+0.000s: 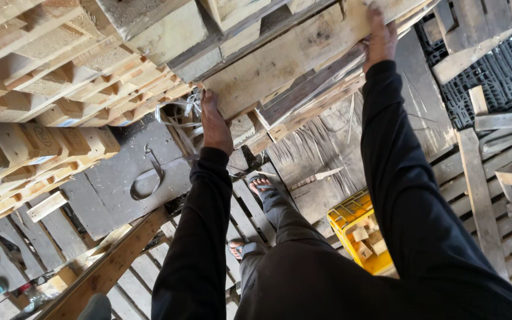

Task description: The person dismantles wooden pallets on the floor, prying boards loose with a claw hammer and pulling out nails by hand. They stack the removed boards aside and collect the cut wood blocks into a yellow plastic crate.

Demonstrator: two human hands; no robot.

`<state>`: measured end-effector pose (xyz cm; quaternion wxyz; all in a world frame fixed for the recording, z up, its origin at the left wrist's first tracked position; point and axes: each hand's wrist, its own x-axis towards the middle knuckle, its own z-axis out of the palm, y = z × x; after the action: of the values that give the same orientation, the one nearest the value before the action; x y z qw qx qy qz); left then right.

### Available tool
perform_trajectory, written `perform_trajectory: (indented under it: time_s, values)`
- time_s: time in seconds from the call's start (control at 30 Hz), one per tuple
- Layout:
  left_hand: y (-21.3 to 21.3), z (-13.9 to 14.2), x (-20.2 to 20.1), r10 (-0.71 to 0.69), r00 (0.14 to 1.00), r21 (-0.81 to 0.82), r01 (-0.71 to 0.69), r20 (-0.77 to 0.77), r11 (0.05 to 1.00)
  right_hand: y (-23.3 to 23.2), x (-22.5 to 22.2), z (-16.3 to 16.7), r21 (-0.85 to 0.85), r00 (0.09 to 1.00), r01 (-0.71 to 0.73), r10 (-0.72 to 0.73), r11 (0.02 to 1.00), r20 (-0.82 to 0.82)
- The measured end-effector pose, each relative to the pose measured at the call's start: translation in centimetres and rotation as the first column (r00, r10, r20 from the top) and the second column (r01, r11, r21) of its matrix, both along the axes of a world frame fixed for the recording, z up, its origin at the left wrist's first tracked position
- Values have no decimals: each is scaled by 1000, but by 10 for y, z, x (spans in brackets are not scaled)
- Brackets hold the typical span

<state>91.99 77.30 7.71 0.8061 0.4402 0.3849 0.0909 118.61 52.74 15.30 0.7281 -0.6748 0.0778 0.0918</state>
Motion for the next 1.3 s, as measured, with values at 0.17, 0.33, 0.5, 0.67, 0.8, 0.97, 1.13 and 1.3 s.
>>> perform_trajectory:
  time_s: [0.17, 0.33, 0.5, 0.67, 0.8, 0.97, 1.13, 1.3]
  values:
    - [1, -14, -4, -115, 977, 382, 39, 180, 924, -2, -4, 3, 105, 999, 29, -25, 994, -39]
    - [1, -22, -10, 134, 985, 0, -135, 108, 991, 9, -15, -22, 241, 998, -41, 26, 970, 65]
    - [7, -32, -12, 92, 949, 157, -145, 301, 977, 3, -13, -41, 301, 985, -134, 95, 944, 142]
    - [27, -28, -15, 0, 994, -23, 2, 113, 1000, -15, -9, -49, 348, 988, -149, 129, 926, 80]
    - [32, -1, -15, -138, 985, 607, 44, 109, 793, -17, -12, -37, 303, 975, -222, 213, 927, 64]
    - [14, 27, -8, 113, 987, -88, -104, 113, 991, -15, -13, -27, 29, 989, -136, 134, 990, 59]
    - [11, 10, -6, 193, 968, -96, -180, 159, 979, -13, -7, -26, -44, 988, -154, 155, 987, 21]
    - [27, -8, 4, 36, 983, 3, -38, 179, 999, 3, -3, -25, 103, 990, -102, 112, 989, -89]
